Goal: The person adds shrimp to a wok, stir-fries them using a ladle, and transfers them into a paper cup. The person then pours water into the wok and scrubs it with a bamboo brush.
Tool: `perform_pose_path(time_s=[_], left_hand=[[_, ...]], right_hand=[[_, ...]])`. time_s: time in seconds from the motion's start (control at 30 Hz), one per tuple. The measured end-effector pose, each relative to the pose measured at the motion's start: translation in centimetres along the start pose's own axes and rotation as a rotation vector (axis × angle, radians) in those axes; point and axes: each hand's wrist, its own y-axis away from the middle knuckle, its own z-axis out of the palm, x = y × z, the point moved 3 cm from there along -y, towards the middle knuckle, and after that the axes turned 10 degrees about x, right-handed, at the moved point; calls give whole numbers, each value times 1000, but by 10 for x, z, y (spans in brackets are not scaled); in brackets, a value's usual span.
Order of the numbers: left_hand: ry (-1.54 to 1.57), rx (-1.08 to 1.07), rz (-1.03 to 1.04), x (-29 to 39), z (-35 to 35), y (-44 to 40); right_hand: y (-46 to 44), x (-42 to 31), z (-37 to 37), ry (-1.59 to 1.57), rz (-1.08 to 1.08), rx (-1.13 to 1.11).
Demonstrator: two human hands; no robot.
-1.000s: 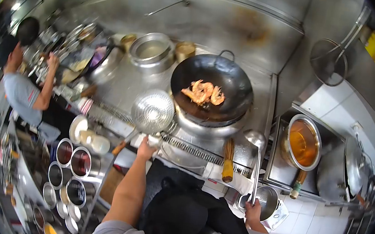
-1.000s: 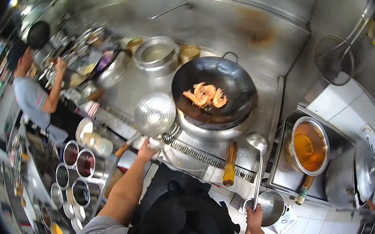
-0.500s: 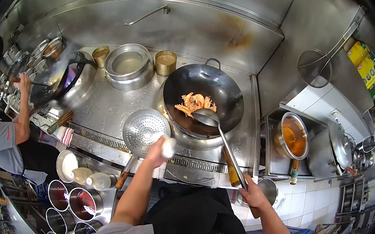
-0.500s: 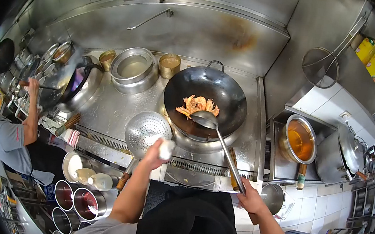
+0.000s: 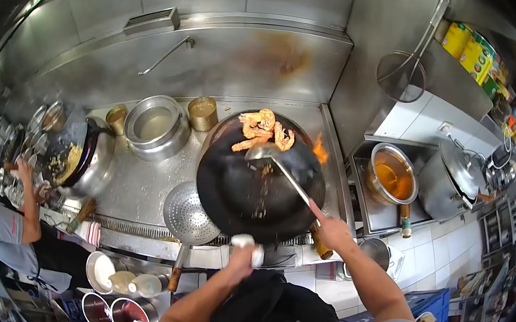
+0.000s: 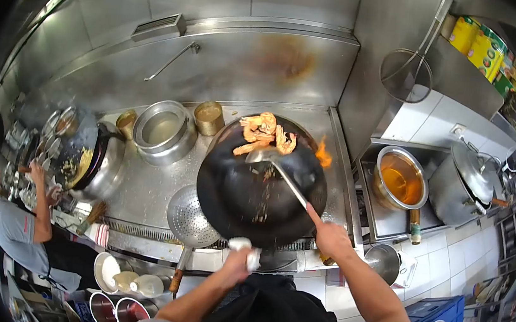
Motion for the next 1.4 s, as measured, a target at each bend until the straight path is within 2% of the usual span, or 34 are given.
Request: perform_pose_path(time_s=[0.03,0.1,0.13,0.17,0.23,0.27,0.3,0.33,0.37,0.4,0.43,0.47,0.53,0.57,0.63,0.7,0.73,0.8,0.83,0.87,0.93,0.97,1.0,1.03,1.1,1.17,1.23,1.27,1.3,1.33,1.4], left_hand=[[-28,-26,-16,-3,-3,17],[-39,-28,-70,9,12,33],[21,93,-41,36,40,38],[23,118,-41,56,63,25],[-1,140,-14,76,91,-3],[-32,138,11,76,98,-18],[-59,21,26,60,87,-51],[-93,-25,-44,35,64,-61],[-74,44,-60,22,56,-36],[-53,113,-75,11,48,-9],[6,0,-18,35,73,63],[-45,-175,-54,36,67,62],[29,46,-58,52,89,39],[39,-14,-77,57,94,3],[-7,84,-11,57,107,-48],[-3,74,30,40,87,-79],[11,69,49,29,78,-83],[9,-11,70,3,48,-61],[-28,60,10,-12,28,-45],[-65,73,5,-27,10,-31],[-133,-57,-92,-41,-21,-34],[73,121,-104,-2,44,38],[50,80,9,20,58,35],[127,103,18,43,79,24],[4,147,42,68,103,-6],[-66,105,39,54,81,-36],[-28,106,138,24,63,-8],[-117,93,55,19,54,29],[22,110,-26,16,59,65],[21,-54,-50,-2,21,39],[58,154,18,20,70,69]], right_hand=[[20,10,-2,-61,-28,29],[63,25,-17,-190,43,-114],[80,43,-10,-192,47,-117],[94,58,-4,-309,-61,-94],[101,59,-9,-387,-113,-121],[105,60,-11,-427,-139,-136],[106,56,-11,-353,-91,-224],[102,64,-19,-264,-38,-291],[101,76,-7,-274,-152,-257],[105,74,-22,-234,-168,-271],[100,80,-28,-263,-207,-282],[101,77,-39,-295,-250,-313],[82,74,-48,-219,-165,-425],[63,69,-47,-194,-172,-400],[15,76,-13,-76,-224,-256],[-2,52,-26,-30,-172,-174],[-13,50,-10,-28,-174,-174],[-33,56,33,-7,-65,80],[-27,55,35,3,-60,143],[-17,55,35,-5,-63,132],[12,59,23,-65,-93,106],[25,61,13,-50,-80,8],[40,62,-5,-80,-83,-59],[46,71,-3,-114,-116,-84],[54,86,-10,-158,-146,-167],[65,99,-12,-132,-202,-225],[83,118,-22,-155,-216,-243],[94,118,-30,-193,-239,-273],[103,116,-46,-207,-245,-365],[106,116,-52,-182,-248,-416],[95,122,-34,-185,-286,-387]])
